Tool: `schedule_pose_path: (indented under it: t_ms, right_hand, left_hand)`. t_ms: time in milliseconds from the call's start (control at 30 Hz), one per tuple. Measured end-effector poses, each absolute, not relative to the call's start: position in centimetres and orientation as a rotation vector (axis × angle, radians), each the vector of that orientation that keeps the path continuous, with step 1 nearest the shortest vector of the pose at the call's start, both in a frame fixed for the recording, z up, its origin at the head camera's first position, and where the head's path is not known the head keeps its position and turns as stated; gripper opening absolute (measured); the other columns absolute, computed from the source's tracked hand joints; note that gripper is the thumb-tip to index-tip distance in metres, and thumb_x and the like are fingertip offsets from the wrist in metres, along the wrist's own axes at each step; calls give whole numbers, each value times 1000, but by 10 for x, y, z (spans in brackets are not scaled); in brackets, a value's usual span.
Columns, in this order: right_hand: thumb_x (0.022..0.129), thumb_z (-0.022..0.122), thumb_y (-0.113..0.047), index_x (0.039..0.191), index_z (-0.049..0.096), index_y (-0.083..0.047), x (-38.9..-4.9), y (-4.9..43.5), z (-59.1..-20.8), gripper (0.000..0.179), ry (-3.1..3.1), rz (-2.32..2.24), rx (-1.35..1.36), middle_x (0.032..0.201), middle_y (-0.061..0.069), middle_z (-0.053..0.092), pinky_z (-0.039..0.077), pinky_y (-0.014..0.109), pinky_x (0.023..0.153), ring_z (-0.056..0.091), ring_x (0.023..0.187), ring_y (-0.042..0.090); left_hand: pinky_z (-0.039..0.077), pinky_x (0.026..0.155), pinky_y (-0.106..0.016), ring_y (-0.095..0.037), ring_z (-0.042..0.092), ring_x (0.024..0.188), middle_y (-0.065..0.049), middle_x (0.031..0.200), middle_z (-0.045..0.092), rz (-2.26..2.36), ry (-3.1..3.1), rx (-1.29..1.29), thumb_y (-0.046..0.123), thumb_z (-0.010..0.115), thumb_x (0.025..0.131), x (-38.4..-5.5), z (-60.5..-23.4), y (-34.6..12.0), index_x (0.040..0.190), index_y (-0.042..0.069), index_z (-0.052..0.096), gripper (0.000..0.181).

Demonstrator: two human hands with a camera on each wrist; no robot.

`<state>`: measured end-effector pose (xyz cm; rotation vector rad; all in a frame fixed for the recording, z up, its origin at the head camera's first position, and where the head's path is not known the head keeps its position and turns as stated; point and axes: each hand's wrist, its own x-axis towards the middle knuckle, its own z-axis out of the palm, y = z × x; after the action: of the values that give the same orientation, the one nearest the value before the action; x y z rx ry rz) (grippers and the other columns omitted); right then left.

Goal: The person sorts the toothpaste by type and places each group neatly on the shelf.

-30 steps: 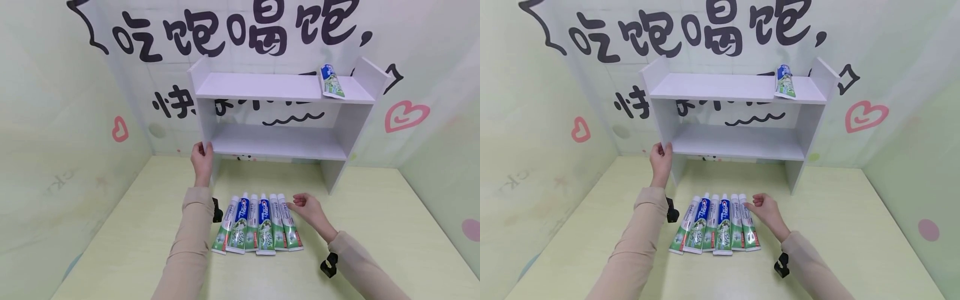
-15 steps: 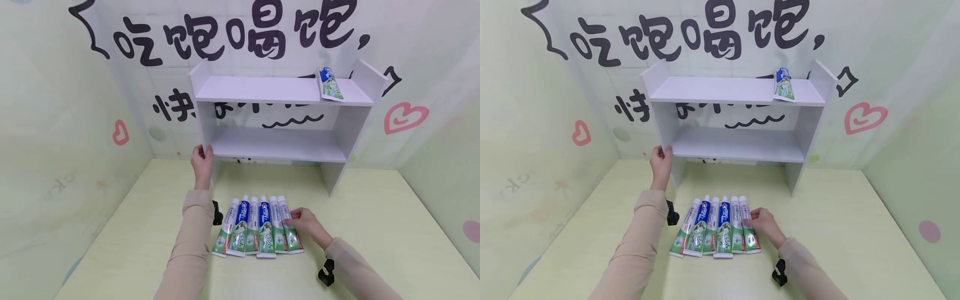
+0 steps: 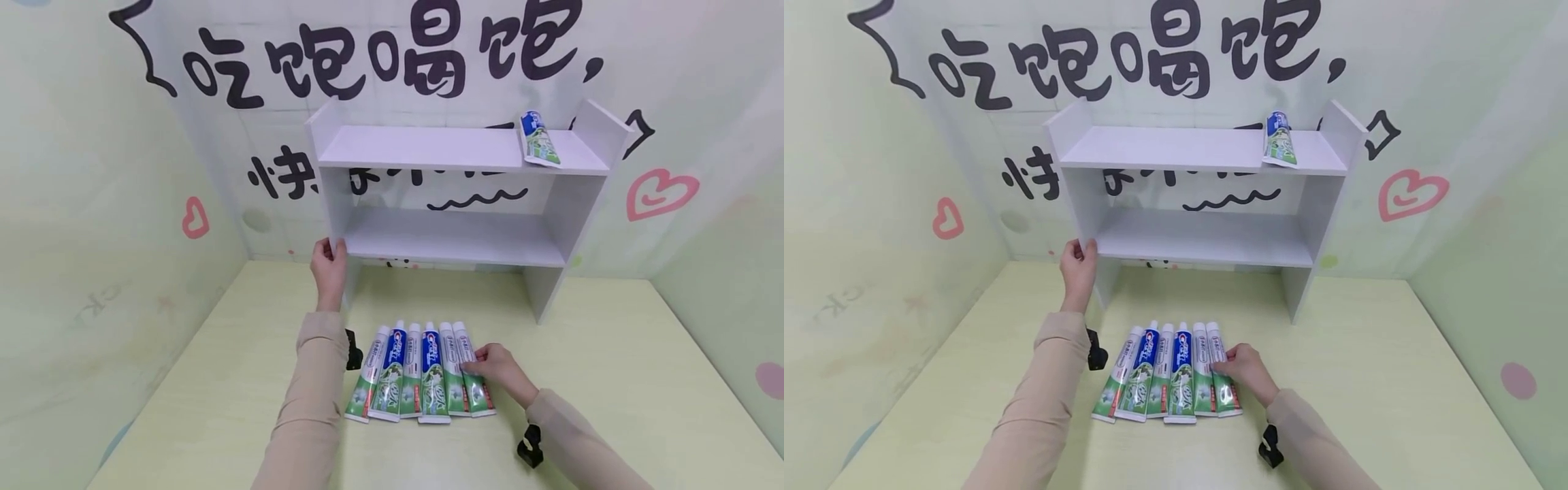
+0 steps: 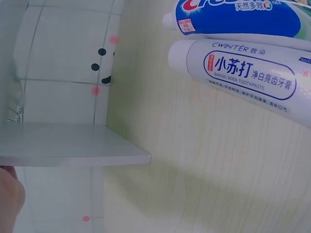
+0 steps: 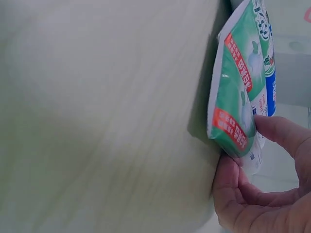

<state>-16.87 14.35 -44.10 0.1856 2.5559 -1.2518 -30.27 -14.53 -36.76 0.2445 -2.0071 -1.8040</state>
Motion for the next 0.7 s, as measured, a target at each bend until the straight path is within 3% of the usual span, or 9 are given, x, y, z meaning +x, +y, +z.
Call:
schedule_pose_path:
  t_ms: [700]
  right_hand:
    - [75,72,-22,70,58,-2,-170,144,-443,25,2573,-1160,226,66,3,55,37,21,53,45,57,11]
  left_hand:
    - [45,82,-30,-20,50,94,-18,108,54,-1807,-1997,231,22,51,92,-301,-365,-146,118,-3,48,36]
